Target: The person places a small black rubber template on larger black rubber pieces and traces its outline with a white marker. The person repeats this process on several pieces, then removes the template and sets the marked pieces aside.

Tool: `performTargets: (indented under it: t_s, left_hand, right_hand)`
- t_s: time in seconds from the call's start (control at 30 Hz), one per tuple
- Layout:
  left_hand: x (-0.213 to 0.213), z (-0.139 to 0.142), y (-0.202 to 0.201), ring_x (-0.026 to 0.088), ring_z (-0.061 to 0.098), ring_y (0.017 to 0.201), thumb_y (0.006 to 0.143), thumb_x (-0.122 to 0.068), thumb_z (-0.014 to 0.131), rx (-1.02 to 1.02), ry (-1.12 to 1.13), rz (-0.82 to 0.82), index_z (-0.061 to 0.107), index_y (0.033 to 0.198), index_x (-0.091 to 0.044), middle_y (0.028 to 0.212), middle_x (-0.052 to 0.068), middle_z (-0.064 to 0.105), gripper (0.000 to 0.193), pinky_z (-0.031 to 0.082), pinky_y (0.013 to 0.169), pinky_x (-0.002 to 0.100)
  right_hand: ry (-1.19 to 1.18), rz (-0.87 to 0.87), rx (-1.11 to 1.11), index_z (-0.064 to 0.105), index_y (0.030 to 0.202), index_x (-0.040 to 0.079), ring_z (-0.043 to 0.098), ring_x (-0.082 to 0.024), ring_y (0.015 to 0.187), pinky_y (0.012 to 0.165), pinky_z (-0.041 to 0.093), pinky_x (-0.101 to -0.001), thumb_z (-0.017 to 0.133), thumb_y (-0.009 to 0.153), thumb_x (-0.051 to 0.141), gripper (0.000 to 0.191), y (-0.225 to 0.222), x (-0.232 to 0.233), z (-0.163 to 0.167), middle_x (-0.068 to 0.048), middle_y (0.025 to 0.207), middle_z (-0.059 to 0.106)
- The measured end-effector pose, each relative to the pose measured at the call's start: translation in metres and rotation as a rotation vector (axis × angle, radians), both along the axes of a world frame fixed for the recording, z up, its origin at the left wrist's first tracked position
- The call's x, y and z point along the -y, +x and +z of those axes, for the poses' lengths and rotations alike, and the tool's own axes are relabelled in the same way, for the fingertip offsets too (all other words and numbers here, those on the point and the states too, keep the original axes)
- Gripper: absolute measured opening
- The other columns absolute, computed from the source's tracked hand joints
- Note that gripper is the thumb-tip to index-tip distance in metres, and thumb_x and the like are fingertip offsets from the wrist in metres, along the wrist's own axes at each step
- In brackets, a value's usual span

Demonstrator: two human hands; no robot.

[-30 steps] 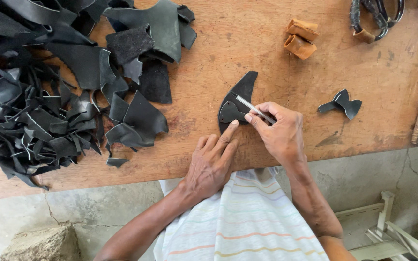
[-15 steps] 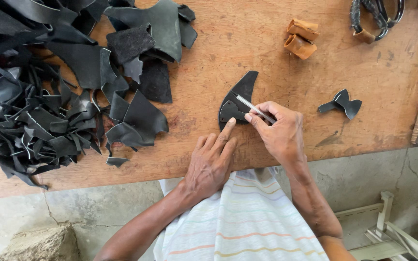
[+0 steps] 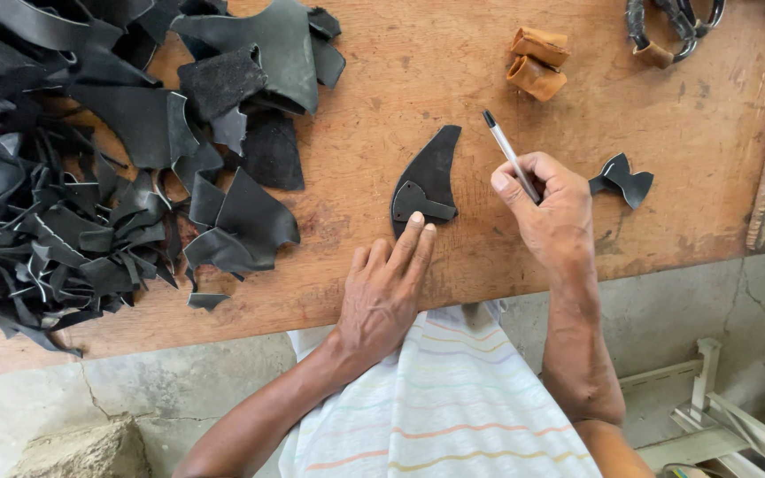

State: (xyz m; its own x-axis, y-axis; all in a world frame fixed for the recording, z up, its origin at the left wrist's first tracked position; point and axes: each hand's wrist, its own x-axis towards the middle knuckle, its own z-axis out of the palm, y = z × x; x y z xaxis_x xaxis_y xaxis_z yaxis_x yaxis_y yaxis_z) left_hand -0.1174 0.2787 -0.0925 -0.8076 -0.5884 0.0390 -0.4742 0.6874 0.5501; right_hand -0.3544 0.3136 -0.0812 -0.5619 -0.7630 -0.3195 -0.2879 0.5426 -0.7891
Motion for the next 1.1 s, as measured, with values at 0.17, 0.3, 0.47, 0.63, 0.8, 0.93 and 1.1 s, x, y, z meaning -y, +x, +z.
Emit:
performTargets:
  t_s: [0.17, 0.3, 0.47, 0.63, 0.8, 0.93, 1.1]
  left_hand:
    - [0.0, 0.005, -0.011, 0.03, 0.054, 0.091, 0.089, -0.009, 0.062, 0.01, 0.039, 0.02, 0.042, 0.153, 0.0, 0.146, 0.024, 0.05, 0.068, 0.045, 0.083, 0.043]
    - [-0.003, 0.009, -0.019, 0.031, 0.053, 0.09, 0.098, -0.018, 0.06, 0.011, 0.052, 0.03, 0.039, 0.155, 0.001, 0.14, 0.027, 0.05, 0.063, 0.044, 0.083, 0.044]
    - [-0.005, 0.01, -0.023, 0.03, 0.052, 0.099, 0.094, -0.009, 0.057, 0.156, -0.004, -0.009, 0.037, 0.156, 0.004, 0.143, 0.026, 0.048, 0.067, 0.044, 0.089, 0.041]
    - [-0.013, 0.008, -0.03, 0.039, 0.045, 0.132, 0.094, -0.012, 0.054, 0.127, -0.115, 0.045, 0.037, 0.153, 0.007, 0.141, 0.027, 0.045, 0.064, 0.04, 0.11, 0.047]
    - [-0.015, 0.008, -0.035, 0.045, 0.035, 0.145, 0.09, -0.004, 0.05, 0.167, -0.052, 0.022, 0.035, 0.152, 0.014, 0.148, 0.031, 0.04, 0.066, 0.033, 0.121, 0.047]
    - [-0.018, 0.011, -0.04, 0.047, 0.034, 0.145, 0.09, -0.003, 0.048, 0.211, -0.091, 0.043, 0.035, 0.149, 0.017, 0.153, 0.035, 0.034, 0.064, 0.034, 0.12, 0.047]
    - [-0.017, 0.008, -0.042, 0.048, 0.032, 0.146, 0.091, -0.005, 0.047, 0.228, -0.134, 0.042, 0.035, 0.148, 0.017, 0.153, 0.036, 0.032, 0.063, 0.032, 0.122, 0.049]
  right_hand:
    - [-0.001, 0.03, 0.001, 0.071, 0.097, 0.004, 0.045, -0.001, 0.067, 0.06, 0.04, -0.0195, 0.079, 0.094, 0.019, 0.017, 0.0, -0.003, 0.0, 0.009, 0.074, 0.056]
    - [-0.006, 0.026, -0.002, 0.072, 0.097, 0.005, 0.042, -0.002, 0.065, 0.058, 0.036, -0.0204, 0.077, 0.098, 0.021, 0.018, 0.003, -0.006, 0.0, 0.009, 0.072, 0.052]
    - [-0.17, -0.055, 0.127, 0.073, 0.1, 0.007, 0.035, -0.004, 0.062, 0.054, 0.025, -0.0222, 0.062, 0.11, 0.025, 0.023, -0.002, -0.014, 0.004, 0.007, 0.07, 0.044]
    - [-0.535, 0.068, 0.158, 0.069, 0.11, 0.004, 0.046, -0.008, 0.081, 0.076, 0.04, -0.0213, 0.056, 0.122, 0.026, 0.029, 0.0, -0.019, 0.008, -0.002, 0.099, 0.059]
    - [-0.594, 0.165, 0.336, 0.065, 0.115, 0.002, 0.067, -0.011, 0.09, 0.082, 0.06, -0.0231, 0.064, 0.109, 0.015, 0.015, 0.017, -0.006, 0.003, -0.005, 0.112, 0.067]
    - [-0.525, 0.226, 0.316, 0.063, 0.117, -0.002, 0.07, -0.013, 0.103, 0.092, 0.06, -0.0257, 0.065, 0.106, 0.004, 0.012, 0.037, 0.004, -0.004, -0.008, 0.113, 0.068]
    - [-0.481, 0.28, 0.236, 0.064, 0.118, -0.004, 0.068, -0.013, 0.103, 0.09, 0.059, -0.0248, 0.064, 0.108, 0.003, 0.012, 0.045, 0.016, -0.009, -0.01, 0.112, 0.067]
